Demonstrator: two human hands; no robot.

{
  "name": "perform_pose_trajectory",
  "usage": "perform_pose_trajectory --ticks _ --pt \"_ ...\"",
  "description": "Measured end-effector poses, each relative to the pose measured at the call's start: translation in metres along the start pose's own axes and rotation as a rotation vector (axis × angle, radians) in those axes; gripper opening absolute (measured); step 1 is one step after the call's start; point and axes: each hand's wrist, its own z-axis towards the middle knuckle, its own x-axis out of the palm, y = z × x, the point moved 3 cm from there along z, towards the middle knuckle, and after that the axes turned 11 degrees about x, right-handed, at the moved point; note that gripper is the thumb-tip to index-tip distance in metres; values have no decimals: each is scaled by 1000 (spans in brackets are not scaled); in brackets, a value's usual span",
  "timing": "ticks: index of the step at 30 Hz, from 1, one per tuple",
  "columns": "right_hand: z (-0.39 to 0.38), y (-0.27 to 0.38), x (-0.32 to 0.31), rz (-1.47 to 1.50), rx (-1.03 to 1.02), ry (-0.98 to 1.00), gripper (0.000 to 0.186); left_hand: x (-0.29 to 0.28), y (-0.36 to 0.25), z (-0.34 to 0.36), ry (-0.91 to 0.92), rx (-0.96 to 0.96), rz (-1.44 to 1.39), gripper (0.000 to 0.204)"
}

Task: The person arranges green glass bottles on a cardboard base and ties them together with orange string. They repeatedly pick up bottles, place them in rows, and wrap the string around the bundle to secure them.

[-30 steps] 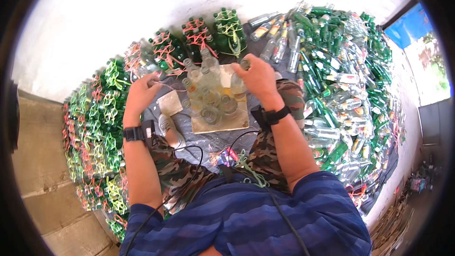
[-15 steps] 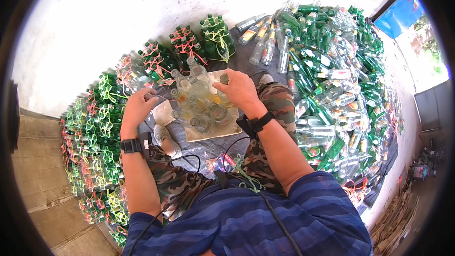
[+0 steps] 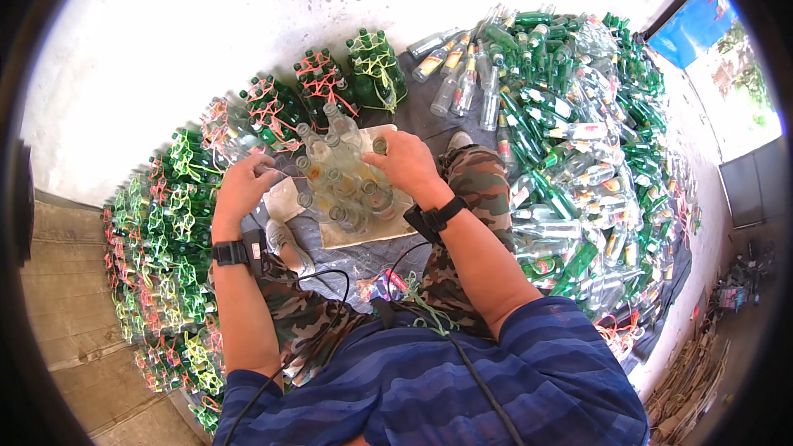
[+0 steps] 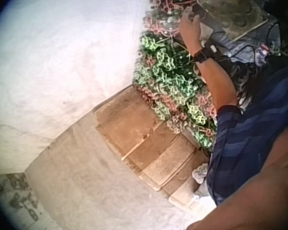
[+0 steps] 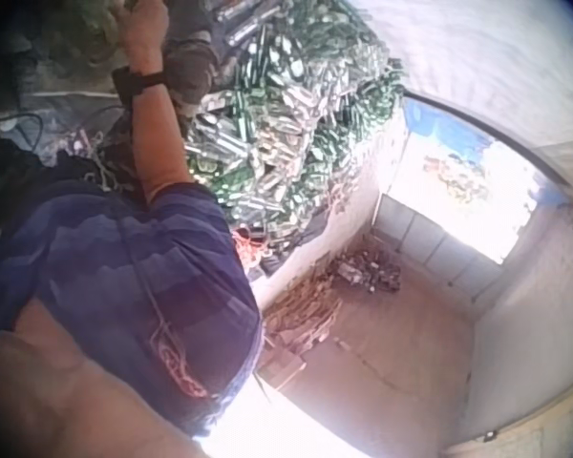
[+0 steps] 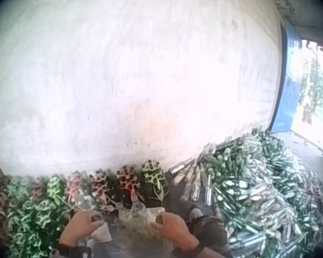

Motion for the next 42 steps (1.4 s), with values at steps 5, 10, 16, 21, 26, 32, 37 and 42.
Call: perform_pose_trajectory --ticks 5,10,16,21,26,32,37,42 --pt "-3 1 2 -5 -13 5 49 3 7 2 -48 97 9 28" --pt "-2 3 3 -23 -1 25 45 3 7 1 -47 95 8 28" --pt "-2 7 5 -21 -17 29 44 1 3 0 11 20 8 31" --pt "-2 8 3 1 -25 19 45 2 1 1 15 14 1 31" --pt "0 7 9 -3 -30 34 46 1 3 -1 2 25 -6 30" --pt "2 1 13 47 -68 17 46 2 4 0 9 14 -10 31" --pt "5 -1 22 2 -55 45 44 1 0 -2 22 30 2 29" --pt "4 -2 23 22 -41 30 45 5 -3 1 29 35 4 28"
